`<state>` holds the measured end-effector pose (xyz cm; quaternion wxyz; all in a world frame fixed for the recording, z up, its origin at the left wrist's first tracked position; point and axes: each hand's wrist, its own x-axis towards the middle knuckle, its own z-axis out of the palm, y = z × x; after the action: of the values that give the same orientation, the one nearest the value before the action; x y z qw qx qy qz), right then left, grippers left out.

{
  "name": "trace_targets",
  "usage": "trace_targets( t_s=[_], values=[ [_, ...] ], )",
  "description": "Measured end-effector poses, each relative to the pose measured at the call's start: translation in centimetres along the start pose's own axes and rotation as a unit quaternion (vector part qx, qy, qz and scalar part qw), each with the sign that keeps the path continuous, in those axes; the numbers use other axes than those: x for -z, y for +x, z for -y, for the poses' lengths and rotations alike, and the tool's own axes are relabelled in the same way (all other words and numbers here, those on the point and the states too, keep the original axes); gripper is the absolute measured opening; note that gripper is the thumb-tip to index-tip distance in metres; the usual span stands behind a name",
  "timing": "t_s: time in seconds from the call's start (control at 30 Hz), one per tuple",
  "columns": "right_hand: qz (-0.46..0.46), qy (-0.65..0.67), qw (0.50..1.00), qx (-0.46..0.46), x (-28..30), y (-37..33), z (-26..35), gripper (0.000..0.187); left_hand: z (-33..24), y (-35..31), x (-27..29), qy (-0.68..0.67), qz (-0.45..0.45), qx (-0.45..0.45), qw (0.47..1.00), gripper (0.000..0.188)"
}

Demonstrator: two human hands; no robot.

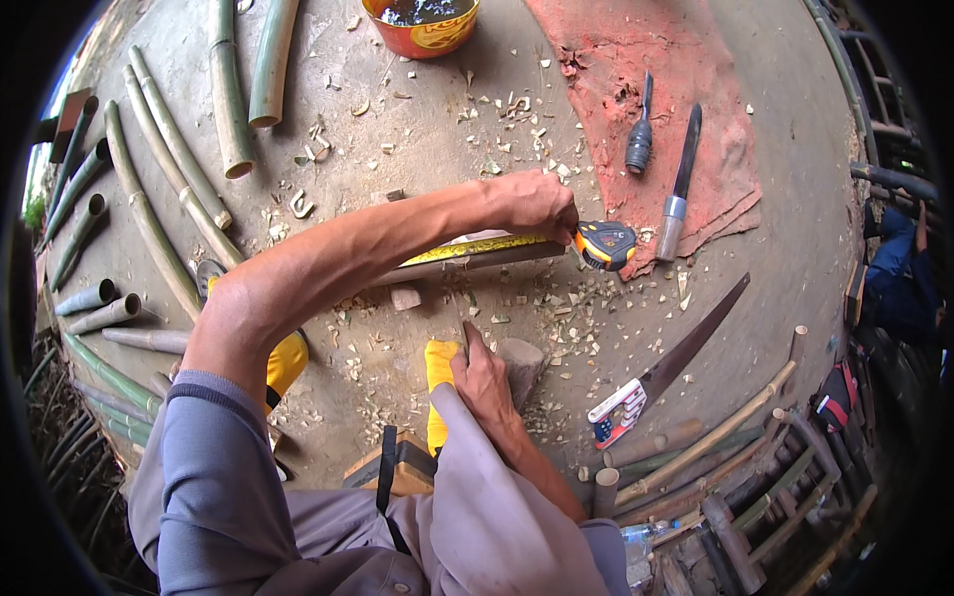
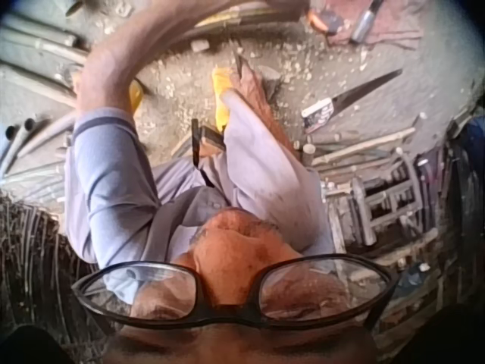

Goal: The person measures bamboo poles with a tape measure, marks and carves notches using a knife, saws pieces to length, and fits a pole into a hole in another bamboo section.

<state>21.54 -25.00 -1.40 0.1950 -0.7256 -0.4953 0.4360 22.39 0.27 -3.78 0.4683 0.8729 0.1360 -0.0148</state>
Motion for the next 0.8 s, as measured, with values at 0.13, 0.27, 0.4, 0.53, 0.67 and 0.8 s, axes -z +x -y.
trace_targets(
  t_s=[0.13,0.27,0.4,0.53,0.67,0.8],
  values=[
    [-0.034,0.021,0.998,0.041,0.2,-0.8,0.1,0.042,0.8,-0.3,-0.1,0.011,-0.006,-0.003,1.0,0.025],
    [-0.023,0.032,0.998,0.057,-0.1,0.5,1.9,0.04,0.8,-0.4,-0.1,0.01,-0.008,-0.001,1.0,0.025],
    [-0.033,0.038,0.995,0.086,-0.8,1.1,2.7,0.039,0.6,-0.2,0.0,0.007,-0.004,0.004,1.0,0.025],
    [-0.034,0.046,0.994,0.094,-1.3,1.1,2.8,0.04,0.7,-0.3,0.1,0.013,0.002,0.002,1.0,0.025],
    [-0.03,0.034,0.995,0.094,-1.6,1.2,2.8,0.041,0.6,-0.4,0.1,-0.006,-0.011,-0.007,1.0,0.025],
    [-0.023,0.029,0.992,0.121,-2.3,1.6,2.7,0.043,0.5,-0.5,0.3,-0.012,-0.002,-0.001,1.0,0.026]
  ],
)
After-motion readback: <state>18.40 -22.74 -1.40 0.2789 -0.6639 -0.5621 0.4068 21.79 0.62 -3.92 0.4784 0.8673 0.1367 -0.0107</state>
